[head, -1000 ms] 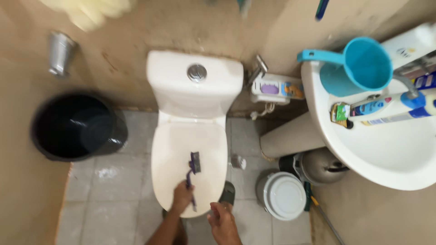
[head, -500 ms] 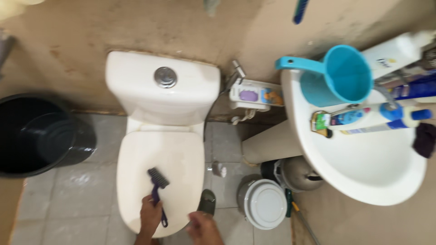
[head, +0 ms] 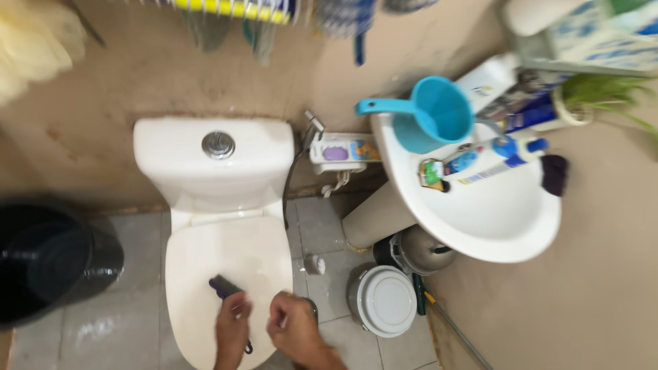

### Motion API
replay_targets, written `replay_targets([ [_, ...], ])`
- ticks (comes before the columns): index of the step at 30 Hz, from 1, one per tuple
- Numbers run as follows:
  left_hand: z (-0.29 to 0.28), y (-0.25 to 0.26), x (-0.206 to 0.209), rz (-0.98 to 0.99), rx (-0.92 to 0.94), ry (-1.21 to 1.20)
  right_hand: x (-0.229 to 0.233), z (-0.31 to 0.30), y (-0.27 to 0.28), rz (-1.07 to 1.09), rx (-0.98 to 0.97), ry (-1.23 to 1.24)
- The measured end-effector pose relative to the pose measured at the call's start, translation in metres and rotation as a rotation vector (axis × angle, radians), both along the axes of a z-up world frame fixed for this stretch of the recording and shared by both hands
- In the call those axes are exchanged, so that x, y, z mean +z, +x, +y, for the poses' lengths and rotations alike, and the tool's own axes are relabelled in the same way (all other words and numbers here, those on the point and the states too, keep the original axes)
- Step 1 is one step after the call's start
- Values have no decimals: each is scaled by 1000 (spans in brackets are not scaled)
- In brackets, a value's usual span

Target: The person scrubs the inside of a toilet bowl with a purple toilet brush. They then use a handheld bidet sprayer to rinse the bowl and the brush. Finally, they place the brush on the toilet tank and organize items on the sink counter.

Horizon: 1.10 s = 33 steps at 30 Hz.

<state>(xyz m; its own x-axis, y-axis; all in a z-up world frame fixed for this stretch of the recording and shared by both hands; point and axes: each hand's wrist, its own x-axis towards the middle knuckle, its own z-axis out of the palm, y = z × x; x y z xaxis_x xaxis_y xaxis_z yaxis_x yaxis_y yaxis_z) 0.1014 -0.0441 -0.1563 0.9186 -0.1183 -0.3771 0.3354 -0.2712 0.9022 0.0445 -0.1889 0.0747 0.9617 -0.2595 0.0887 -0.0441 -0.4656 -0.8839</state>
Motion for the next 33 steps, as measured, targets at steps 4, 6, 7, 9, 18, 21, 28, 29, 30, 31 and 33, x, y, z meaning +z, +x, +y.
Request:
replay_targets([
  [4,-60,20,136,-136,-325,-323,77,-21,-10,132,-274,153],
  [6,-90,22,213,-60,-472,-300,106,-37,-22,-45,-377,7],
  [7,-105,21,249,-22,-546,-285,118,-48,-29,-130,-430,-68],
  [9,-138,16,305,-102,-652,-358,140,-76,-44,-157,-424,-73],
  [18,-309,-7,367,-292,-841,-452,164,-255,-90,-248,-696,-39],
  [21,-376,-16,368,-301,-899,-406,140,-337,-100,-274,-841,-34],
  [28,-464,-29,374,-279,-974,-216,77,-534,-82,-169,-1004,-36],
  [29,-472,-28,375,-287,-974,-201,71,-555,-75,-125,-1003,-30],
  [30,-480,-28,376,-295,-969,-185,64,-572,-70,-154,-953,-65],
  [31,-486,-27,376,-304,-965,-170,58,-588,-67,-183,-902,-99],
  [33,-496,-23,376,-303,-961,-138,50,-609,-63,-192,-806,-122],
])
